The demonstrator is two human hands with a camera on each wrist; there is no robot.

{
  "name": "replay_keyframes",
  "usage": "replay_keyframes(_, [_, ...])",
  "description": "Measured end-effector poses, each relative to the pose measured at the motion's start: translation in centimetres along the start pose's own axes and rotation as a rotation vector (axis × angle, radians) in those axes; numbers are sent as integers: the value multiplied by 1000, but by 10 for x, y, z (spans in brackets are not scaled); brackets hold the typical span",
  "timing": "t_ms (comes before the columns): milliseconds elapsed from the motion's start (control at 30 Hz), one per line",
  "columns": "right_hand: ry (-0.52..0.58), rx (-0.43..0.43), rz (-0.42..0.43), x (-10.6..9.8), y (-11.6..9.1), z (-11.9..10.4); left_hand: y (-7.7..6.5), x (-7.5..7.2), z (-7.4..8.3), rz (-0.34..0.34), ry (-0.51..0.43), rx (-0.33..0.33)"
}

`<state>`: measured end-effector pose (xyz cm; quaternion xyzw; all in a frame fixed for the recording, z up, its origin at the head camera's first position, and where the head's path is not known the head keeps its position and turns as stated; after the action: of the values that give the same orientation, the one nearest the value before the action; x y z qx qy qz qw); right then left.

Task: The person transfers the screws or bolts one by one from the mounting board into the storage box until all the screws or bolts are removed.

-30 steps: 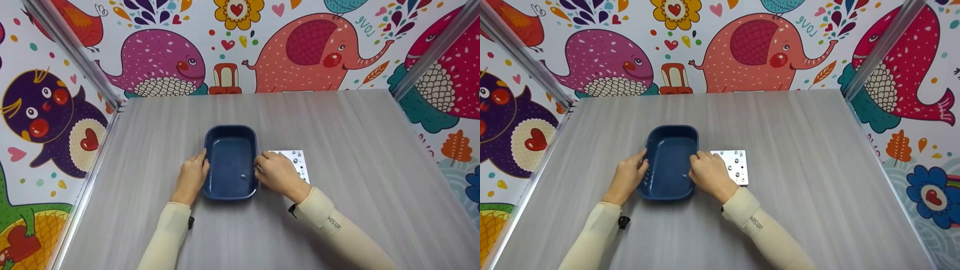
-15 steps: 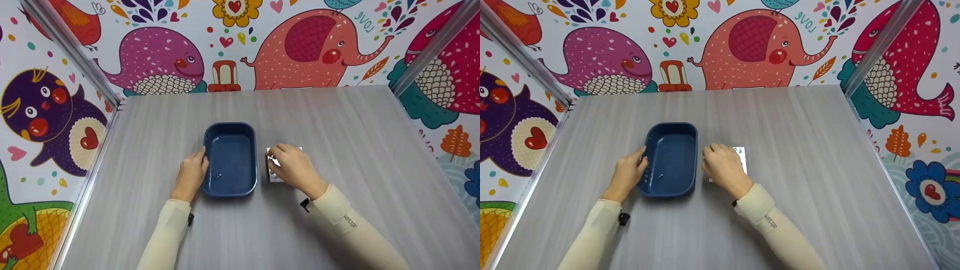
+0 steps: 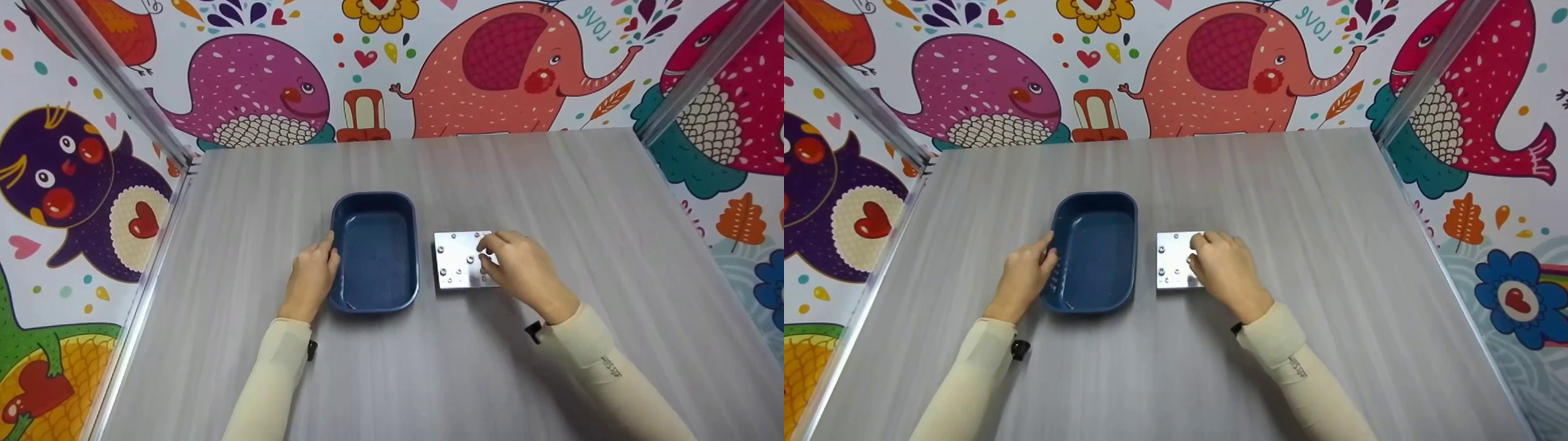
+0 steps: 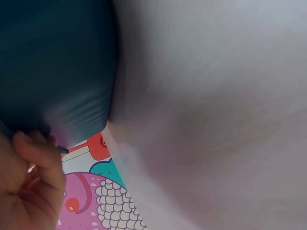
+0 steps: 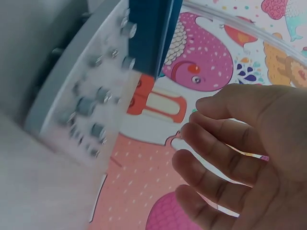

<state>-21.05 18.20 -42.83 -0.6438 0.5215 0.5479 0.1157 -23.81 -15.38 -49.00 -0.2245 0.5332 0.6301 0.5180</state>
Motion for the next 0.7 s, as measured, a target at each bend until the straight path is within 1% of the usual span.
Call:
replay_keyframes(200, [-24,62,-34,0,-19,16,1,1,0,-9,-2,-7])
replay_keyframes(400, [-54,106,-69,9,-30,24,2,-1,0,1,14,4])
replay_keyframes(700, [-84,96,-88,23,-41,30,1,0,1,-15,16,-19])
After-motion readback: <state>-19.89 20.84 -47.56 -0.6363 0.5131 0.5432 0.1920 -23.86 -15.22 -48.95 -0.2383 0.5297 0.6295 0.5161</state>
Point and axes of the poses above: each hand's wrist, its own y-axis towards the middle knuckle, its own x-axis out of the palm, z = x × y, the point moved 6 cm from there along y, towards the middle knuckle, and after that the axes turned 10 degrees about y, right-handed, at the moved point
